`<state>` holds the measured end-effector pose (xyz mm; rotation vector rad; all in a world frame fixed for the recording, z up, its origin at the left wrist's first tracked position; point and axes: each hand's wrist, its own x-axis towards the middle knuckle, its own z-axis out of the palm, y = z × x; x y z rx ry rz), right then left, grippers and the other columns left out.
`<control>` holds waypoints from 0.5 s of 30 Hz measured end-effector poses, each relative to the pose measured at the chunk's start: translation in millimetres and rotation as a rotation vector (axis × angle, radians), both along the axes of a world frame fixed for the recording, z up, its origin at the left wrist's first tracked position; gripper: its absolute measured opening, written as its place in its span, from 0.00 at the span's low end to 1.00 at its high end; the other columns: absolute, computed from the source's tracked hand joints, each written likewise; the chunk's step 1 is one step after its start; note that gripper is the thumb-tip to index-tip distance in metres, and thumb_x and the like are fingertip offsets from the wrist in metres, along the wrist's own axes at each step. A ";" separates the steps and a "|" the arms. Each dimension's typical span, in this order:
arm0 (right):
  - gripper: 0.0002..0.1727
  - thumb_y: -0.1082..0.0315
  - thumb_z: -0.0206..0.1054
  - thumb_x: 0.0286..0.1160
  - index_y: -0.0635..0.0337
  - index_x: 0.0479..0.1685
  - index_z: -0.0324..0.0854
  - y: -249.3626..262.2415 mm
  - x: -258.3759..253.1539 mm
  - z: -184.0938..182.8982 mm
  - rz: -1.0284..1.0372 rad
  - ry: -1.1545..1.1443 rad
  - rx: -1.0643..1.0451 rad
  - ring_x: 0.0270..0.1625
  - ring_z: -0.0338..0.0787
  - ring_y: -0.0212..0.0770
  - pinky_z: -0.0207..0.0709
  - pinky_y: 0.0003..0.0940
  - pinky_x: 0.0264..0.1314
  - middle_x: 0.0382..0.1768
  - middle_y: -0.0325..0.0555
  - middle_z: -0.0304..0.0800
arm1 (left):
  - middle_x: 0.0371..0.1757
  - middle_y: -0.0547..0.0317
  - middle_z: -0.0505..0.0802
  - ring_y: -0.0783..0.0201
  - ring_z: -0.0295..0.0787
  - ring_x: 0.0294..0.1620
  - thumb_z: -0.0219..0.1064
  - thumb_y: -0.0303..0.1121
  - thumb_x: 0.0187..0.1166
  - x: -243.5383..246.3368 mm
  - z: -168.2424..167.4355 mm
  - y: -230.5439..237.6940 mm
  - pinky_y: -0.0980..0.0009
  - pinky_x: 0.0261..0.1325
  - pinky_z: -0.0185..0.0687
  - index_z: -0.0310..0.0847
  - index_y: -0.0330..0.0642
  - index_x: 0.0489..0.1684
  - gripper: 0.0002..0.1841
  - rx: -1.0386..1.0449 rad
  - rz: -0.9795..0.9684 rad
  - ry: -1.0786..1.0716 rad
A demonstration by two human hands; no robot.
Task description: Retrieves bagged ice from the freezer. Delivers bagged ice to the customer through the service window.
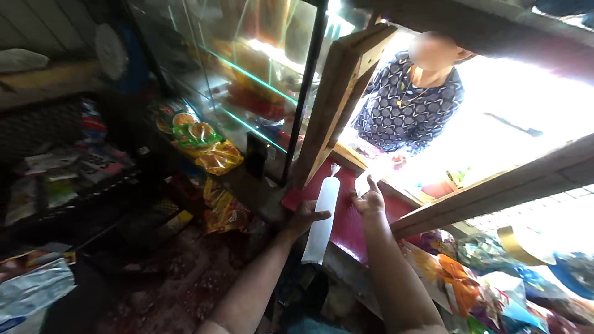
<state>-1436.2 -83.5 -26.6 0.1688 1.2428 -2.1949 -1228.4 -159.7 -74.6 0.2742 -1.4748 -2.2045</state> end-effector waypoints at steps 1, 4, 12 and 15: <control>0.23 0.53 0.61 0.86 0.48 0.75 0.67 -1.5 -1.1 -0.8 0.001 0.005 0.016 0.57 0.85 0.44 0.84 0.45 0.51 0.61 0.48 0.81 | 0.35 0.57 0.96 0.67 0.94 0.39 0.73 0.31 0.73 -0.1 -0.3 0.0 0.66 0.51 0.91 0.86 0.33 0.43 0.10 0.000 -0.001 -0.001; 0.24 0.55 0.62 0.86 0.49 0.76 0.66 -4.9 -4.5 -4.3 0.015 0.027 0.070 0.58 0.86 0.45 0.84 0.47 0.54 0.62 0.50 0.82 | 0.35 0.57 0.96 0.67 0.94 0.38 0.74 0.32 0.73 -0.3 0.1 0.3 0.67 0.51 0.91 0.86 0.33 0.43 0.11 0.002 0.001 -0.002; 0.30 0.66 0.68 0.81 0.53 0.81 0.62 -12.0 4.0 -6.0 -0.019 0.165 0.219 0.57 0.88 0.51 0.86 0.52 0.52 0.62 0.57 0.83 | 0.35 0.58 0.96 0.67 0.94 0.39 0.74 0.32 0.71 -2.4 -4.9 0.2 0.66 0.51 0.91 0.87 0.34 0.42 0.10 0.024 0.002 0.035; 0.36 0.73 0.69 0.79 0.54 0.86 0.57 -6.5 8.4 -4.9 -0.012 0.255 0.272 0.57 0.89 0.55 0.87 0.52 0.54 0.65 0.62 0.81 | 0.36 0.57 0.96 0.67 0.94 0.39 0.74 0.32 0.71 -2.8 -4.8 -0.6 0.66 0.51 0.91 0.86 0.33 0.43 0.10 0.037 -0.002 0.031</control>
